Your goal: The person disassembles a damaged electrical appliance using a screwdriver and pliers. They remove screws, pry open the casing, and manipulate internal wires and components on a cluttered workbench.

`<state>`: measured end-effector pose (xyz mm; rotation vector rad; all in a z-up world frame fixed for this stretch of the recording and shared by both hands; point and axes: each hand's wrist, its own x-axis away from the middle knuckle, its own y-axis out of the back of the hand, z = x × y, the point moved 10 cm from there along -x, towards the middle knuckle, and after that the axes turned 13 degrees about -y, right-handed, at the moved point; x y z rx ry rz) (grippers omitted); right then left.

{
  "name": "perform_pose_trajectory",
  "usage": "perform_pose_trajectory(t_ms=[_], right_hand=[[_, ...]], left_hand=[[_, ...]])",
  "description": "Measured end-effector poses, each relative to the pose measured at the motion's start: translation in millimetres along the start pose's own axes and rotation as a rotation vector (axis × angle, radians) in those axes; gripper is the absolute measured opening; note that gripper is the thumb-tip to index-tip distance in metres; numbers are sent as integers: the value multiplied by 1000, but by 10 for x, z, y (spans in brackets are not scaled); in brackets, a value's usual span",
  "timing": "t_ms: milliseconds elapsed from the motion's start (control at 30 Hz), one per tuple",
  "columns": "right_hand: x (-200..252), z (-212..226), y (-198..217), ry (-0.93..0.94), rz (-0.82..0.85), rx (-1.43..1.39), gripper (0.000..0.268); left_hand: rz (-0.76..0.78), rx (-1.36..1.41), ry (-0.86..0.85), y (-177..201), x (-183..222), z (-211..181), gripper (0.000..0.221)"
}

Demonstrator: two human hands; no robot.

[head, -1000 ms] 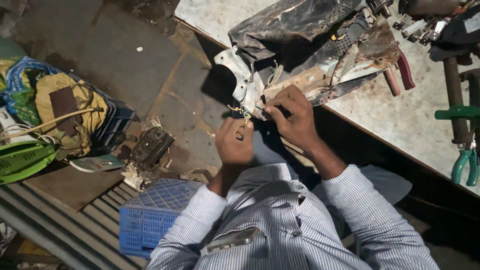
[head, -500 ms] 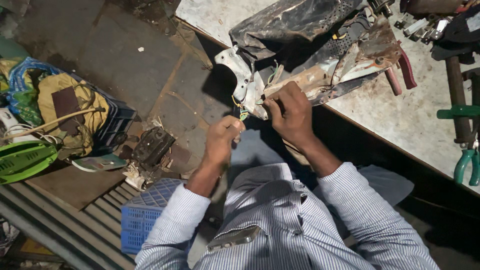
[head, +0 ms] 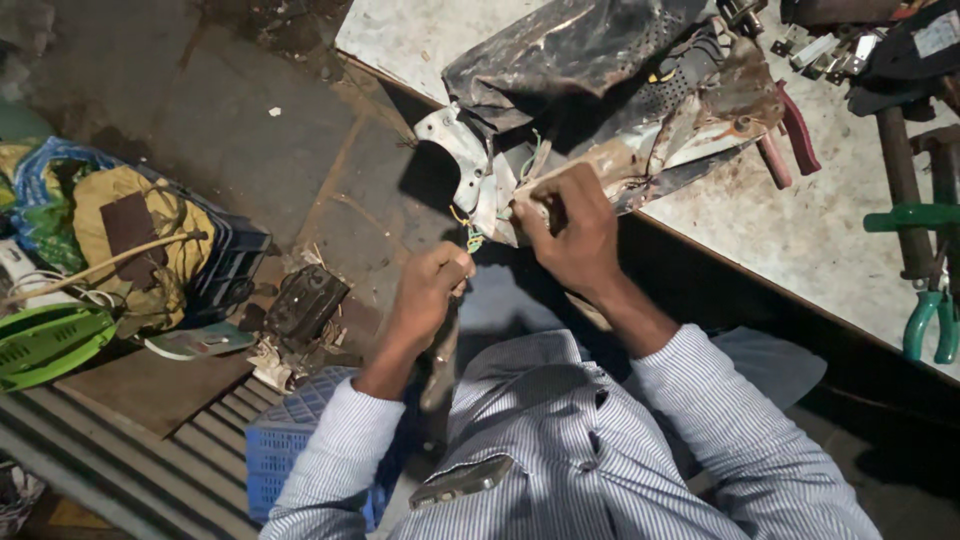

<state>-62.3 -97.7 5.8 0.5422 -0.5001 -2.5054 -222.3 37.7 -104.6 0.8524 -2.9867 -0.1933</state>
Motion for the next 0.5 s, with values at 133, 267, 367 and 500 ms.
perform_pose_trajectory(t_ms=[133,267,367,500], right_hand=[[-107,247,12,180,-181,267,32],[-281,213,-82,132,-173,400,29],[-377,61,-134,35,-89,336,22],[-397,-25,-133,1,-103,308,16]], left_hand=[[-28,-68,-38,-30,7,-23,26],[-25,-124,-176,-66,-8,-135,22],[-17,-72,-109,-70,5,-36,23],[-23,-70,-76,-64,14,47,26]])
